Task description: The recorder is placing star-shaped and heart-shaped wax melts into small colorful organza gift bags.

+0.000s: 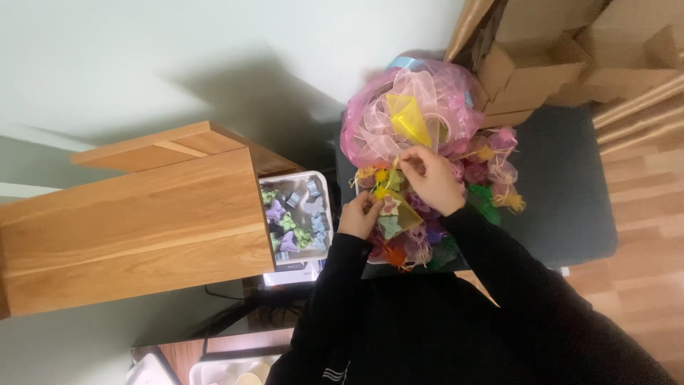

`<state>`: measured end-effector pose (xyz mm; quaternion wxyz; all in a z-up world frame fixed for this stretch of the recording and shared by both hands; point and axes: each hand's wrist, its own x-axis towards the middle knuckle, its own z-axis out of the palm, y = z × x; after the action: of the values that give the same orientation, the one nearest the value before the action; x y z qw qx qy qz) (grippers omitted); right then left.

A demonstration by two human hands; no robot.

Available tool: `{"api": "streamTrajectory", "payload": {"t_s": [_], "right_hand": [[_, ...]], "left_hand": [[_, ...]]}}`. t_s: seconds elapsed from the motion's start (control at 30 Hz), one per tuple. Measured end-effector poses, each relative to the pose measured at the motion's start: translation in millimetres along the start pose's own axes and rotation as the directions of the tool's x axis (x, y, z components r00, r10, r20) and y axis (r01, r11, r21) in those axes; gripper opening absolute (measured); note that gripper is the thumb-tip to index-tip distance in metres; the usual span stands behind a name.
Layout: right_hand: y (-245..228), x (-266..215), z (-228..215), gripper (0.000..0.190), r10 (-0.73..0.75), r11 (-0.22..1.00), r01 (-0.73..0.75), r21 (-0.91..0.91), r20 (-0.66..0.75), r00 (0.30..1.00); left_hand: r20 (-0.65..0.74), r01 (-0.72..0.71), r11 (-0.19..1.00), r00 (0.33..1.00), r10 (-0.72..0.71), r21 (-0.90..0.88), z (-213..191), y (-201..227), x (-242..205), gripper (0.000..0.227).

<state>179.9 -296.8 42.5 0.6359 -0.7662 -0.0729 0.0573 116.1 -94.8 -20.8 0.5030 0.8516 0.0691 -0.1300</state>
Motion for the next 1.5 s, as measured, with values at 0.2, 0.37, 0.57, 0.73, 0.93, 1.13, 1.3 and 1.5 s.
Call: {"api": "streamTrajectory", "payload": {"t_s": [0.2,0.37,0.57,0.73,0.93,1.13,1.3,1.5], "right_hand": [[-40,34,23,0.014,-0.323,0.903,0.321,-0.286,0.043,0.945],[-15,89,32,0.016,-0.453,0.718,0.523,-0.459,0.262,0.852],[67,137,47,0.03,-0.343,0.497,0.619,-0.608,0.518,0.784],[61,130,44,0.041,-0.234,0.465,0.57,-0.678,0.526,0.817],[13,82,22,0.049,-0.435,0.524,0.535,-0.662,0.332,0.837],[-17,72,2,0.044,-0.453,0.506,0.257,-0.824,-0.001,0.891],[-5,67,2,0.027,-0.429,0.517,0.186,-0.836,-0.065,0.901],[-55,43,-6,0.012,-0.517,0.674,0.301,-0.674,-0.14,0.844]], "left_hand": [[-0.048,0.017,0.969,0.999,-0.005,0.245,-4,10,-2,0.027],[-0.256,0.148,0.928,0.965,-0.059,0.343,-31,70,-1,0.018],[-0.395,-0.407,0.745,0.659,0.64,0.529,-53,88,45,0.033],[-0.358,-0.33,0.826,0.781,0.511,0.458,-35,53,91,0.031],[-0.373,-0.28,0.888,0.83,0.415,0.364,-34,53,87,0.039],[-0.392,-0.337,0.865,0.788,0.475,0.372,-30,77,78,0.034],[-0.365,-0.408,0.83,0.759,0.54,0.38,-25,83,70,0.036],[-0.412,-0.431,0.845,0.74,0.532,0.317,-44,109,33,0.033]]}}
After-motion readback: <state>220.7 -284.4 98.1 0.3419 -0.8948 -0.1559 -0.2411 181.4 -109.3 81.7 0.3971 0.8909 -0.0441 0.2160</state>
